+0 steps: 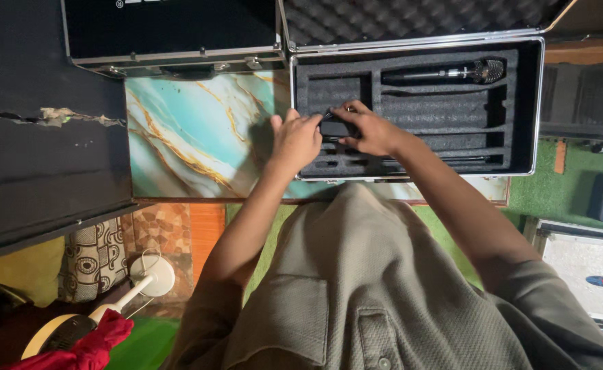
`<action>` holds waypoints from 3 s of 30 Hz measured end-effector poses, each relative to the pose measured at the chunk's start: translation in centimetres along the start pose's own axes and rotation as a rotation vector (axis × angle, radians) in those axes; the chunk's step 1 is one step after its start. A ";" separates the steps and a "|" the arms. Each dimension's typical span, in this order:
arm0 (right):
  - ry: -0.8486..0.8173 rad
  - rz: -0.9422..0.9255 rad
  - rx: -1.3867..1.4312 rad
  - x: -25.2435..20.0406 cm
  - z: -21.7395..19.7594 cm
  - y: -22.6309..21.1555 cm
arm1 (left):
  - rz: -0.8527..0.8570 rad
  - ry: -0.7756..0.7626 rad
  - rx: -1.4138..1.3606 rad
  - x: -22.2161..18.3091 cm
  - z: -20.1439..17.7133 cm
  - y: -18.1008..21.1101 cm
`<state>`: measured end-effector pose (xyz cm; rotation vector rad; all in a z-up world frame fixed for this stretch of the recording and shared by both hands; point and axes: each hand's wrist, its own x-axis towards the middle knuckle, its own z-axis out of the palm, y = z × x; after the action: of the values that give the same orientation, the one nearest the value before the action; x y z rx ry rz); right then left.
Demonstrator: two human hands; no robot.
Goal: The person places a wireless microphone into a padded carrying case and then places a power adapter into a different compartment in the same case.
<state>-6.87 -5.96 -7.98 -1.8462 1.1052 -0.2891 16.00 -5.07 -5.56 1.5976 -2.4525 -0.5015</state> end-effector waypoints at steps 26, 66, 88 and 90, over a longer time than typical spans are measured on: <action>0.424 -0.036 -0.082 1.4 6.5 4.0 | 0.107 -0.070 0.146 0.7 3.4 -2.4; 0.453 -0.053 0.004 -0.7 4.6 1.5 | 0.025 0.005 0.147 -0.6 1.7 1.0; 0.798 -0.258 -0.017 -18.6 -14.1 -10.8 | 0.259 0.420 -0.430 0.2 -13.5 18.2; 0.834 -0.237 -0.044 -19.8 -15.3 -10.9 | 0.289 0.439 -0.420 0.6 -14.3 18.6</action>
<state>-21.03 2.27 13.83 -1.9345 1.4252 -1.2638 4.49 -1.37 14.57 1.0350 -2.0298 -0.5098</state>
